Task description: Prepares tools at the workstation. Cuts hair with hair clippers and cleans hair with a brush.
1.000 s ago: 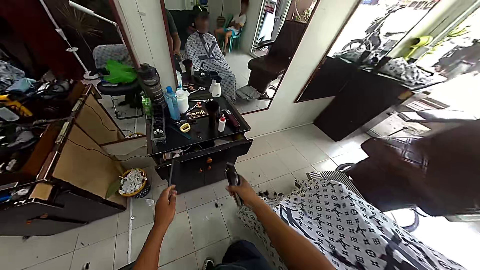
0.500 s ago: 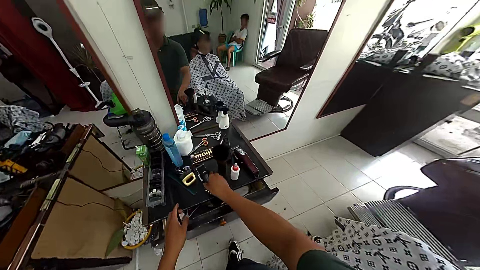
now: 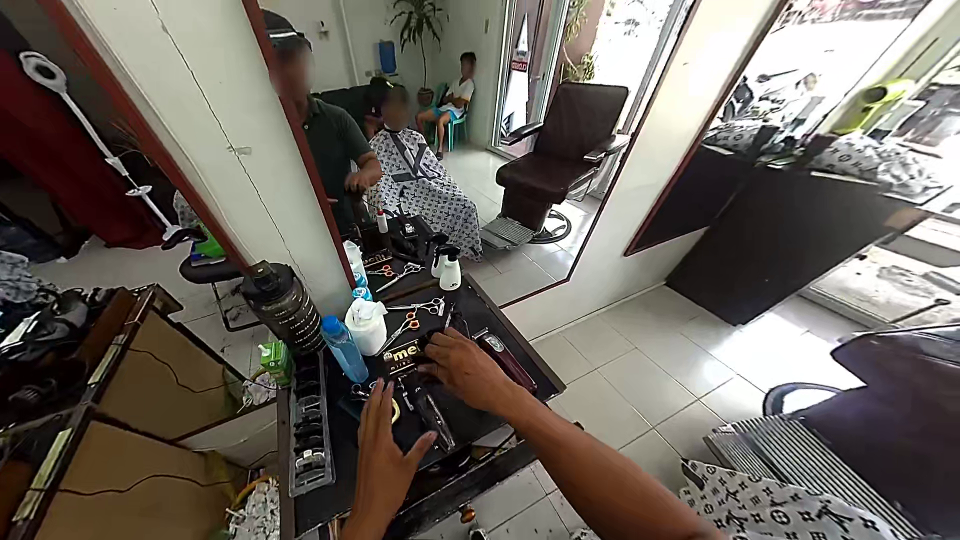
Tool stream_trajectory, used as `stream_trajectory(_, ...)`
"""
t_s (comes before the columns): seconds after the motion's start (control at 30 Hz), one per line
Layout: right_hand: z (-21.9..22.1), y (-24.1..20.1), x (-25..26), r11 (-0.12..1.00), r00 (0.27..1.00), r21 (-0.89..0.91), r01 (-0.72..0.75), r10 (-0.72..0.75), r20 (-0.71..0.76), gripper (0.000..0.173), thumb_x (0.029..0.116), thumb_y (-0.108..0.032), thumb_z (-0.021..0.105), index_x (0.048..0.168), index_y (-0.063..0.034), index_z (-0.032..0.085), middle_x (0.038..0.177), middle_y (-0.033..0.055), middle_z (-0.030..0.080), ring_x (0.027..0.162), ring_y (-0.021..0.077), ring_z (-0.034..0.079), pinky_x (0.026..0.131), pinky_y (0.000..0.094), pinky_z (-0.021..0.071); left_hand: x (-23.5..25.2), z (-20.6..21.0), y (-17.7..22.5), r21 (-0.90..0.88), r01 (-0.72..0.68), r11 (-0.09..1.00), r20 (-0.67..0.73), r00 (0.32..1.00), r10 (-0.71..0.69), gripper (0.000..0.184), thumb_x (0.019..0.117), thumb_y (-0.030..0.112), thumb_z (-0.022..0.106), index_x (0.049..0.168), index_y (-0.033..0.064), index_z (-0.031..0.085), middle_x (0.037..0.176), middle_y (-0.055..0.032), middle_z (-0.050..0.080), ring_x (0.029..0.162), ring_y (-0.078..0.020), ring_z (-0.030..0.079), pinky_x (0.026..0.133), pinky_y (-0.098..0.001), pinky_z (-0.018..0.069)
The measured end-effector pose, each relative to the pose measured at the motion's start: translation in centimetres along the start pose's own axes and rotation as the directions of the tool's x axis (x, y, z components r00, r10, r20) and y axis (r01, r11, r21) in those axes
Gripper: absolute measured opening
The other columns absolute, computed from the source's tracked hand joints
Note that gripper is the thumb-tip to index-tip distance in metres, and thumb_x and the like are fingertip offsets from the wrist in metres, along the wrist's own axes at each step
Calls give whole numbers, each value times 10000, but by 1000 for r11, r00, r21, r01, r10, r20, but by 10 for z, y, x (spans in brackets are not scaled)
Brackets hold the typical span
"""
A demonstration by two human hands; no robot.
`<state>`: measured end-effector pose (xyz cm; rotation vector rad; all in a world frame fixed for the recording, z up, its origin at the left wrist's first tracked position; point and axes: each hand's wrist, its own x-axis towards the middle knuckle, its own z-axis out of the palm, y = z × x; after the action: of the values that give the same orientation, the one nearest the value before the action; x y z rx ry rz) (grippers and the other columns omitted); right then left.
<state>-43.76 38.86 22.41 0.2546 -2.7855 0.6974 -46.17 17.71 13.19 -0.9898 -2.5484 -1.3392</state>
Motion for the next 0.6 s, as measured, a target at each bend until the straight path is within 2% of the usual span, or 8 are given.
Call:
stream_trajectory(0.03, -4, -15, -3, 992, 990, 73, 105, -97, -102, 288, 1031, -194, 584, 1004, 57, 723, 1024, 205, 707, 1041, 350, 664, 953, 431, 524, 11, -1, 11, -41, -37, 998, 1, 999, 37, 840, 817, 434, 802, 1424, -77, 528, 1455, -265, 541, 1365, -433, 505, 1128, -602, 393)
stream_trajectory(0.1, -5, -30, -1, 969, 963, 190, 161, -112, -245, 306, 1052, -186, 538, 1024, 56, 724, 1084, 198, 713, 1103, 325, 658, 1013, 435, 499, 25, -11, 36, -34, -63, 997, 117, 991, 67, 616, 850, 355, 796, 1250, -84, 633, 1126, -236, 710, 1060, -379, 697, 942, -574, 544)
stream_trajectory(0.17, 2, -24, 4, 970, 944, 234, 70, 11, -330, 378, 1080, -238, 466, 1224, 23, 698, 1310, 179, 661, 1291, 321, 572, 1135, 476, 410, 34, -26, 50, 43, -93, 995, 332, 940, 74, 510, 906, 353, 748, 1216, -41, 655, 1019, -194, 730, 929, -349, 728, 842, -562, 574)
stream_trajectory(0.3, 37, -48, -24, 935, 983, 351, 48, 18, -181, 657, 1088, -482, 327, 1539, -19, 447, 1610, 198, 384, 1514, 362, 320, 1246, 549, 240, 40, -46, 36, -45, 12, 999, 243, 970, -1, 451, 873, 196, 745, 1221, -75, 648, 983, -212, 730, 904, -341, 725, 851, -568, 572)
stream_trajectory(0.4, 39, -34, -27, 847, 959, 532, 7, 145, -244, 728, 1069, -492, 313, 1521, 70, 413, 1606, 225, 376, 1520, 318, 318, 1260, 484, 218, 27, -51, 57, 115, -113, 987, 516, 856, 38, 514, 925, 393, 721, 1249, -1, 656, 1067, -194, 729, 969, -371, 719, 865, -598, 553)
stream_trajectory(0.47, 41, -55, -36, 819, 975, 574, 16, 113, -189, 758, 1065, -543, 313, 1524, 53, 405, 1613, 193, 373, 1518, 274, 323, 1263, 452, 257, 39, -55, 44, 25, -5, 1000, 403, 915, -6, 482, 896, 306, 753, 1250, -8, 658, 1052, -196, 728, 989, -351, 712, 900, -592, 554)
stream_trajectory(0.53, 33, -69, -33, 840, 991, 542, -22, 88, -96, 777, 1072, -587, 222, 1565, -12, 395, 1662, 175, 293, 1555, 297, 238, 1274, 485, 209, 53, -57, 34, -53, 36, 998, 339, 941, -16, 448, 891, 243, 748, 1247, -14, 659, 1056, -186, 731, 1015, -320, 710, 943, -561, 548)
stream_trajectory(0.6, 11, -48, -7, 859, 962, 474, -195, 263, -80, 620, 1113, -419, 231, 1522, -13, 459, 1612, 178, 386, 1519, 279, 323, 1261, 460, 251, 41, -60, 68, -64, -114, 991, 583, 802, 130, 464, 925, 314, 735, 1266, 9, 657, 1081, -182, 725, 1025, -323, 706, 943, -558, 550)
